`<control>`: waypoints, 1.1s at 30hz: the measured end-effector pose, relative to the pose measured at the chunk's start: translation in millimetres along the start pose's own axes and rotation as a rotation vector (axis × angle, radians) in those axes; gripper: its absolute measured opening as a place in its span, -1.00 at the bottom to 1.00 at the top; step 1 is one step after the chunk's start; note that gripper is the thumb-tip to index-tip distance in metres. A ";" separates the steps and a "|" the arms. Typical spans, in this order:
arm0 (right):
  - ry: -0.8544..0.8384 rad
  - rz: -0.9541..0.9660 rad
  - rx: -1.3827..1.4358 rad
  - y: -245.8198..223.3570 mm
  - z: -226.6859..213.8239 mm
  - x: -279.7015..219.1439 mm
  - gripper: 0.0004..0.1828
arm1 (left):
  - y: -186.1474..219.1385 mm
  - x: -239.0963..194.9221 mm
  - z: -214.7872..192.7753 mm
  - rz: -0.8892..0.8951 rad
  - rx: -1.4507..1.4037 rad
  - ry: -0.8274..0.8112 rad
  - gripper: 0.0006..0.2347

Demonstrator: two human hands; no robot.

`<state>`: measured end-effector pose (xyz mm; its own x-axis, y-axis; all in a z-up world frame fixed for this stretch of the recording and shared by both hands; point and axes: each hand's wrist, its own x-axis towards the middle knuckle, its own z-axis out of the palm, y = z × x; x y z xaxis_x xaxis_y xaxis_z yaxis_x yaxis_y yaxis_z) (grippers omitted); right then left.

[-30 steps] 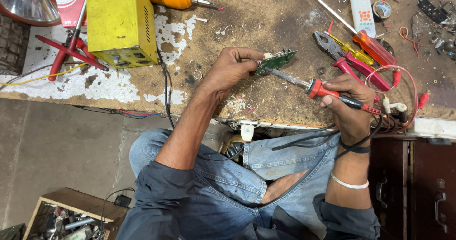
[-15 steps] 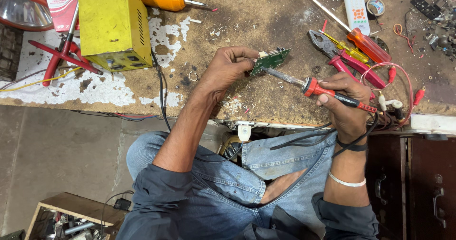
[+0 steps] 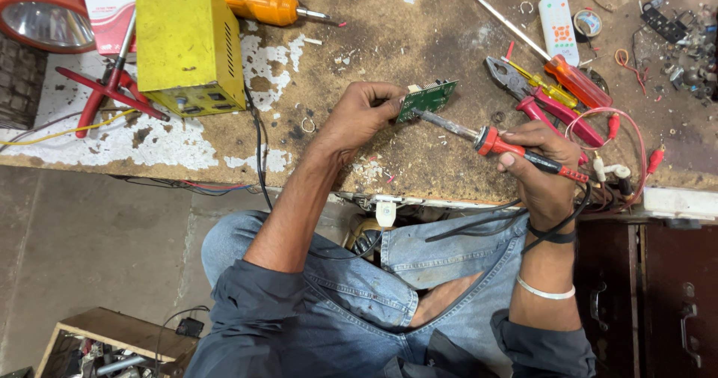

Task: The person uses pliers to adjust wires on a circular metal component, then handles a green circuit board and a small black electronic module. They use a soldering iron to apply heat to the circuit board and module, then place the soldering iron back on the table.

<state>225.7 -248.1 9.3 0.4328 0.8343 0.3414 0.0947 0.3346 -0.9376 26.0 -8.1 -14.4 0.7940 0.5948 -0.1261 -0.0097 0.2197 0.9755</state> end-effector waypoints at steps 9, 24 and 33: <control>0.063 0.033 -0.016 -4.3 5.7 0.0 -0.75 | -5.1 1.9 -4.3 0.000 -0.127 -0.121 -0.80; 0.090 0.021 -0.027 -0.8 4.5 -3.0 -0.74 | -4.0 -0.1 -5.7 -0.021 -0.198 -0.153 -0.67; 0.067 0.009 -0.036 -0.6 2.2 -3.2 -0.77 | -4.3 -1.5 -5.0 0.021 -0.098 -0.155 -0.63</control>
<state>222.3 -250.0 8.9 0.4924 0.8058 0.3291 0.1220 0.3105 -0.9427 21.8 -6.0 -19.3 0.8769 0.4757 -0.0689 -0.0809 0.2874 0.9544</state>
